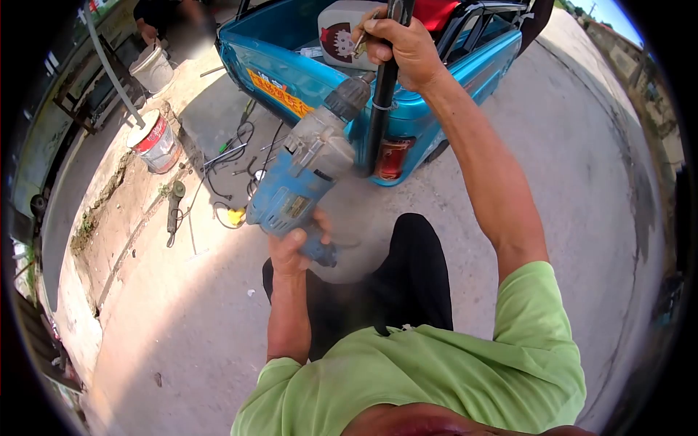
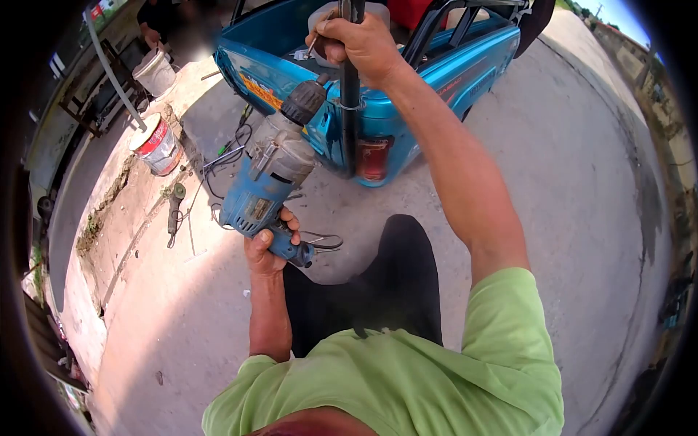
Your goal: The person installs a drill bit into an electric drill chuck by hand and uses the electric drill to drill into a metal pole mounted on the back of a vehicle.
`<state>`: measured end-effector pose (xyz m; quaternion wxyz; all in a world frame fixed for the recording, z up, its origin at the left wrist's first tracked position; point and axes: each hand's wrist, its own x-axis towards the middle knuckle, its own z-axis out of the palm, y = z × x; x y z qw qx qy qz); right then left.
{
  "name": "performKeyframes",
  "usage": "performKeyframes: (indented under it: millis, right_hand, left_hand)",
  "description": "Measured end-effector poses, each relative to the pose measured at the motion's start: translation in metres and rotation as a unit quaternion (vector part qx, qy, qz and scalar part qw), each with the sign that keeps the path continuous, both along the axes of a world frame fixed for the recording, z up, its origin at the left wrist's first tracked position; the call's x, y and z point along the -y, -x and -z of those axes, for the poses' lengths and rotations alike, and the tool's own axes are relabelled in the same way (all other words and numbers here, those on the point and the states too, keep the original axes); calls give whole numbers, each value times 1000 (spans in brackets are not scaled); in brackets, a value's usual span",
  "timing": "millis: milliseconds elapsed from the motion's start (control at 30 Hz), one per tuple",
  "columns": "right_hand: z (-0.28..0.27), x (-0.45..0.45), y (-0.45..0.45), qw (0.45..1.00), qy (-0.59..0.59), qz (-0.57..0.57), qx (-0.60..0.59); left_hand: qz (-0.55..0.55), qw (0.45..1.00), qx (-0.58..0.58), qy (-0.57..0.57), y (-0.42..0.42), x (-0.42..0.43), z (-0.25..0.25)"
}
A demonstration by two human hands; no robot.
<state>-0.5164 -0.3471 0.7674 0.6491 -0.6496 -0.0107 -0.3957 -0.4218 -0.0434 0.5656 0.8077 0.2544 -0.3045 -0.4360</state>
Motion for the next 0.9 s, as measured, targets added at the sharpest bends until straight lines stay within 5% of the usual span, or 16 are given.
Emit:
performKeyframes:
  millis: [500,600,900]
  right_hand:
    - [12,11,6,995,92,30,-26]
    - [-8,-13,2,1000,-15,16,13]
    - [-10,-17,2,997,32,55,34]
  left_hand:
    - [20,998,-34,44,-4,8,7]
    - [25,998,-38,47,-1,10,4]
    - [-46,999,-2,23,13,12,-11]
